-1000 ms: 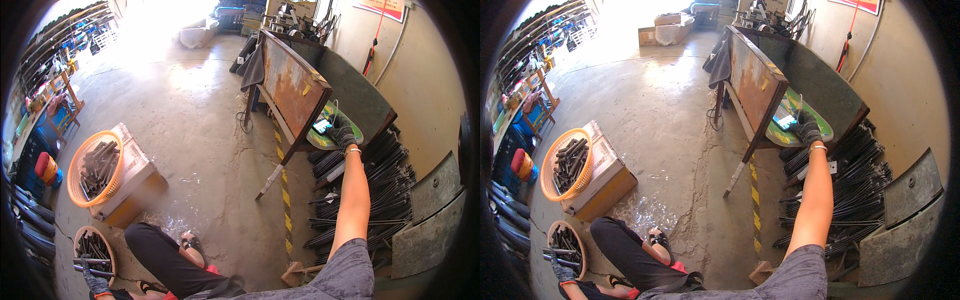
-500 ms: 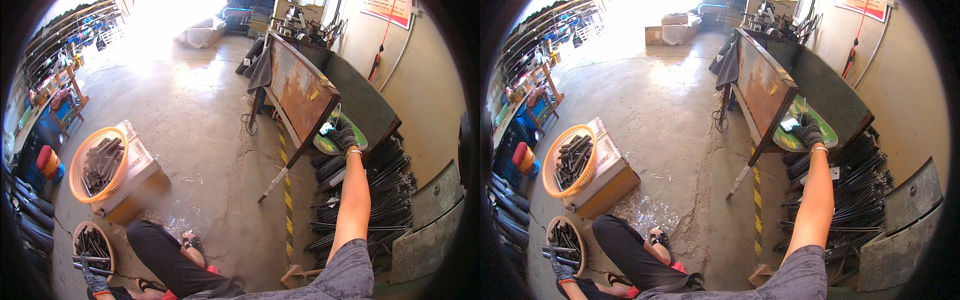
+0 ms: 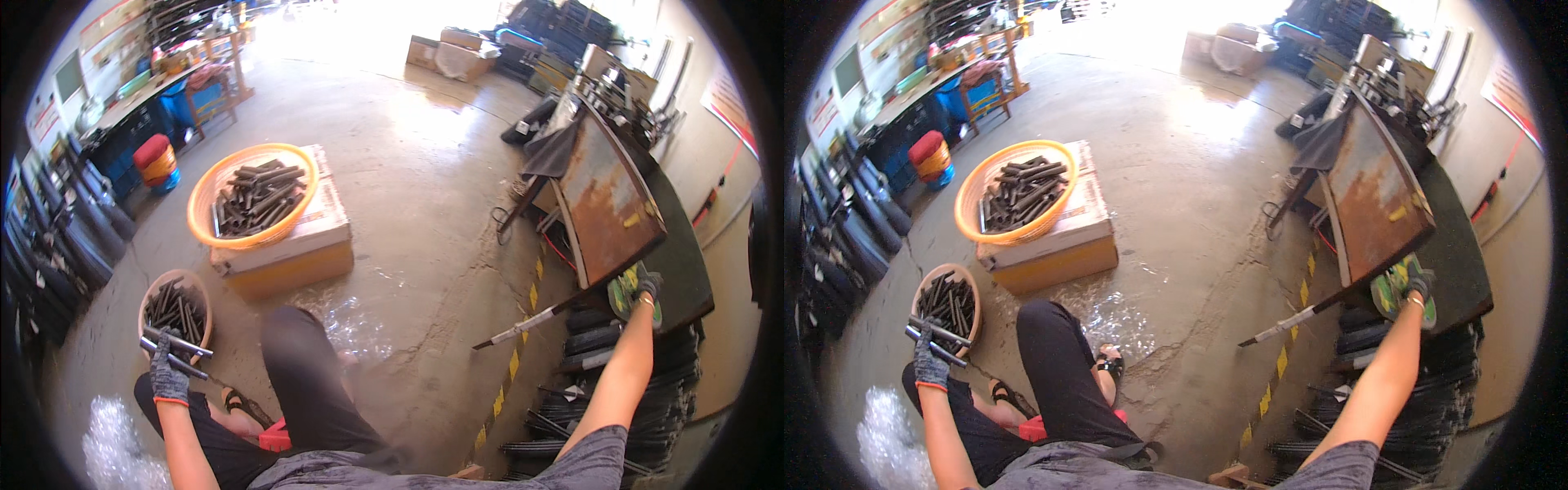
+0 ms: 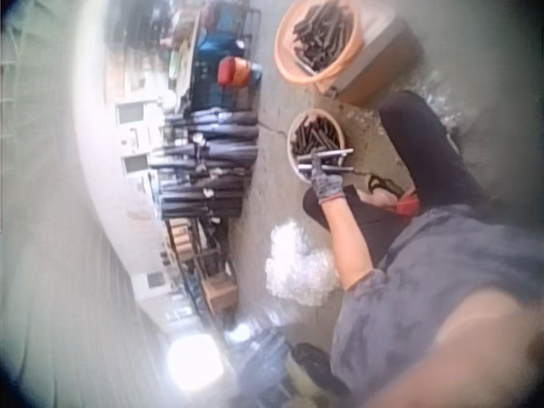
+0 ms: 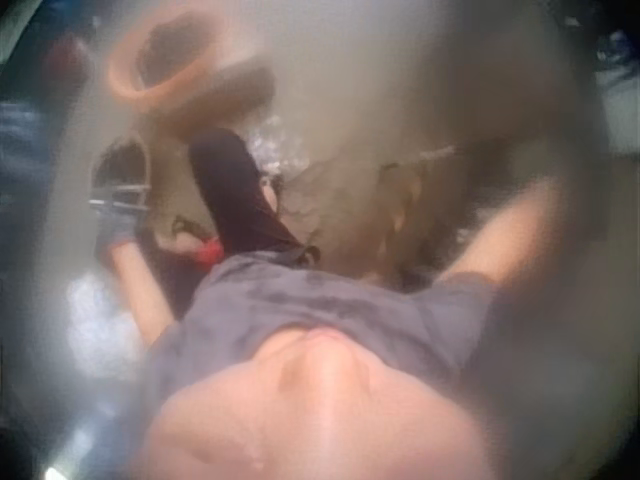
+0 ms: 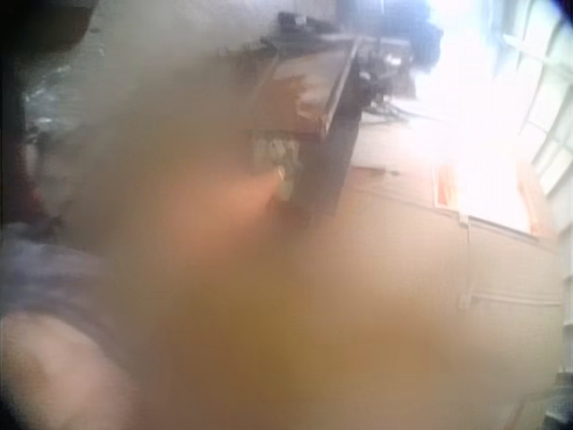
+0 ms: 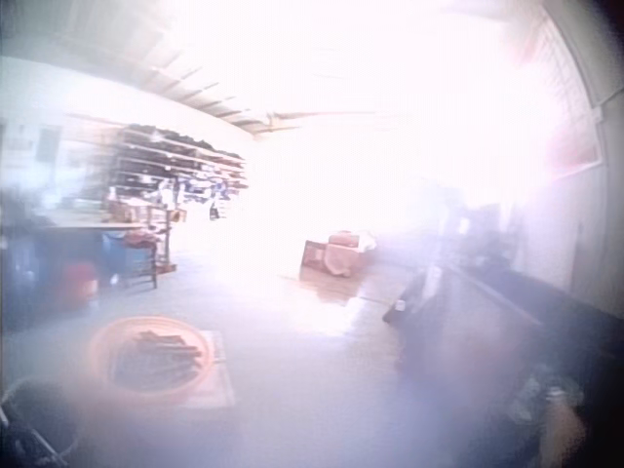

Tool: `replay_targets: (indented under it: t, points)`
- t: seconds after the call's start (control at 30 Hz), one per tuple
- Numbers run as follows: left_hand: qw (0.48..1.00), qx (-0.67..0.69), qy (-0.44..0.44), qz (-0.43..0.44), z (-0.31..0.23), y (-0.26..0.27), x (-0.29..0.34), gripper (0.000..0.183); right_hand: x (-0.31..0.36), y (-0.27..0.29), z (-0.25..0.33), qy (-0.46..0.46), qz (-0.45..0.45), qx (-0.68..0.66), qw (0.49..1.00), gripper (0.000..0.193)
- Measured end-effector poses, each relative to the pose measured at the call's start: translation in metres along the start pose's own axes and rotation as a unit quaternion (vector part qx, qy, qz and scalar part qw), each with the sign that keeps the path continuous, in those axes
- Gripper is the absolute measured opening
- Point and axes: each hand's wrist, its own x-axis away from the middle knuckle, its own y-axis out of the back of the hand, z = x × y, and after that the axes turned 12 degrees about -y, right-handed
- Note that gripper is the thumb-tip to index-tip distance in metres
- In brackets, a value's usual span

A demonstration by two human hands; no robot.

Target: The person picks up metal tubes from plastic baskets and fits them together by hand while sitting on a stool. The assembled tubes are then placed back into a separate basket.

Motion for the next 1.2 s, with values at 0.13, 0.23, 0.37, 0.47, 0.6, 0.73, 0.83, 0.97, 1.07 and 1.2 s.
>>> replay_targets:
  t: [0.13,0.23,0.37,0.47,0.6,0.73,0.83,0.97,1.07,1.2]
  points:
    - [1.0,0.012,0.001,-0.021,0.01,0.033,-0.01,0.023,-0.014,0.038,-0.006,0.018,0.011,0.09,0.996,0.054]
    - [0.998,0.04,0.016,-0.04,0.012,0.031,-0.01,0.025,0.024,0.057,0.012,0.189,0.037,-0.091,0.977,0.04]
    - [0.999,0.042,0.03,-0.001,0.006,0.001,0.002,0.023,0.157,0.075,0.106,0.309,0.039,-0.275,0.909,0.038]
    - [0.999,0.047,-0.001,-0.005,-0.003,-0.012,0.011,0.024,0.27,0.07,0.172,0.319,0.086,-0.326,0.886,0.038]
    - [0.996,0.078,0.014,-0.035,-0.001,0.002,0.007,0.022,0.369,0.071,0.225,0.339,0.137,-0.365,0.856,0.04]
    - [0.997,0.058,0.011,-0.05,-0.016,0.001,0.004,0.02,0.428,0.068,0.246,0.335,0.172,-0.396,0.837,0.044]
    - [0.994,0.103,0.002,-0.028,-0.028,0.004,-0.002,0.023,0.456,0.075,0.252,0.329,0.181,-0.409,0.832,0.048]
    - [0.997,0.061,-0.01,-0.035,-0.04,-0.003,0.0,0.024,0.484,0.091,0.251,0.313,0.187,-0.429,0.826,0.055]
    - [0.999,0.017,-0.033,0.021,-0.045,-0.015,-0.001,0.029,0.507,0.114,0.249,0.301,0.201,-0.457,0.813,0.06]
    - [0.997,0.001,-0.041,0.059,-0.05,-0.02,0.008,0.031,0.567,0.157,0.28,0.303,0.324,-0.516,0.733,0.068]
